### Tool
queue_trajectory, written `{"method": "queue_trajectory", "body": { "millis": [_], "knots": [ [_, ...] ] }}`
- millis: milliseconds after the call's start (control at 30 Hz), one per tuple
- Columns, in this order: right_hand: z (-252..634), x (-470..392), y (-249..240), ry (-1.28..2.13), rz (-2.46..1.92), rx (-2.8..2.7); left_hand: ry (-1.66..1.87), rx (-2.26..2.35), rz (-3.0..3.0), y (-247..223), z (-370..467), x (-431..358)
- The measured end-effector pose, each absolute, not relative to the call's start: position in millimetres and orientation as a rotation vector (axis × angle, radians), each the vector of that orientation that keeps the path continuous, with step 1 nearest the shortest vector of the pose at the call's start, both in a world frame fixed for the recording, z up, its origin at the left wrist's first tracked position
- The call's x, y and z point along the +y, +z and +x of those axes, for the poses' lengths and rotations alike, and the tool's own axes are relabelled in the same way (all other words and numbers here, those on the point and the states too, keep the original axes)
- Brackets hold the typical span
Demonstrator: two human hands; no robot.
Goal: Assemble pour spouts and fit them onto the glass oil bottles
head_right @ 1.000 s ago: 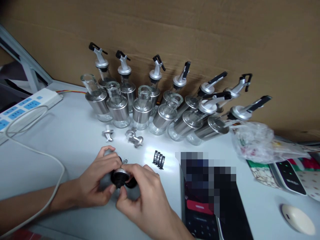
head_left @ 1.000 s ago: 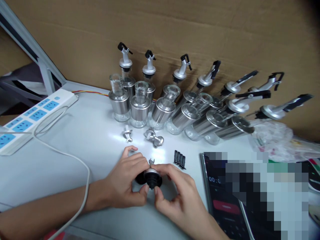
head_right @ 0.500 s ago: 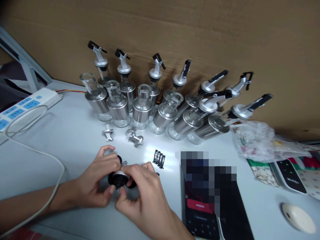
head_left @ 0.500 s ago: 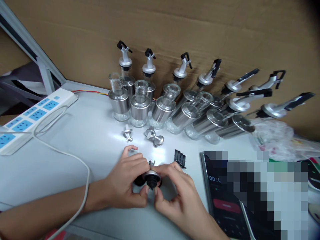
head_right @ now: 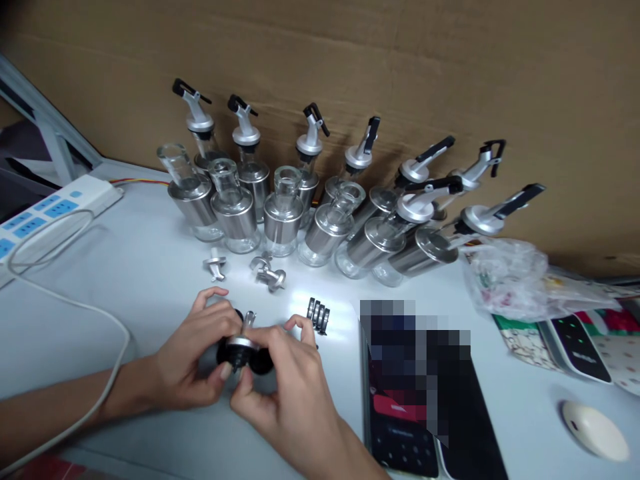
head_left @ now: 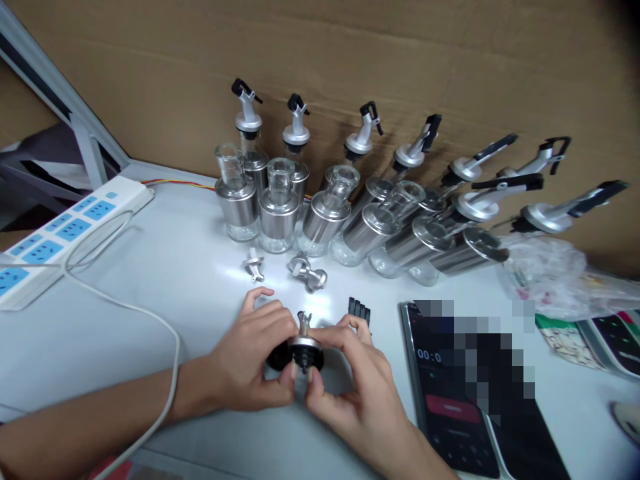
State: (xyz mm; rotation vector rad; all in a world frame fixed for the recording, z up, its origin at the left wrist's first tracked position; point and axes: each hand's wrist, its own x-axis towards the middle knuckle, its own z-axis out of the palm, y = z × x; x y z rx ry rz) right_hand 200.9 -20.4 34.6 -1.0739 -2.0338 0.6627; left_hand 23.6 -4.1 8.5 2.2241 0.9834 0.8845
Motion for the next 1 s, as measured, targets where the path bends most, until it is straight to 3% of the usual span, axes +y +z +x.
{"method": "queue_trajectory", "body": {
  "millis": [1000],
  "knots": [
    [209.6,-13.3,34.2,0.680,-0.980,-1.904,1.155,0.812,2.237,2.0,19.8,5.0]
  ]
}}
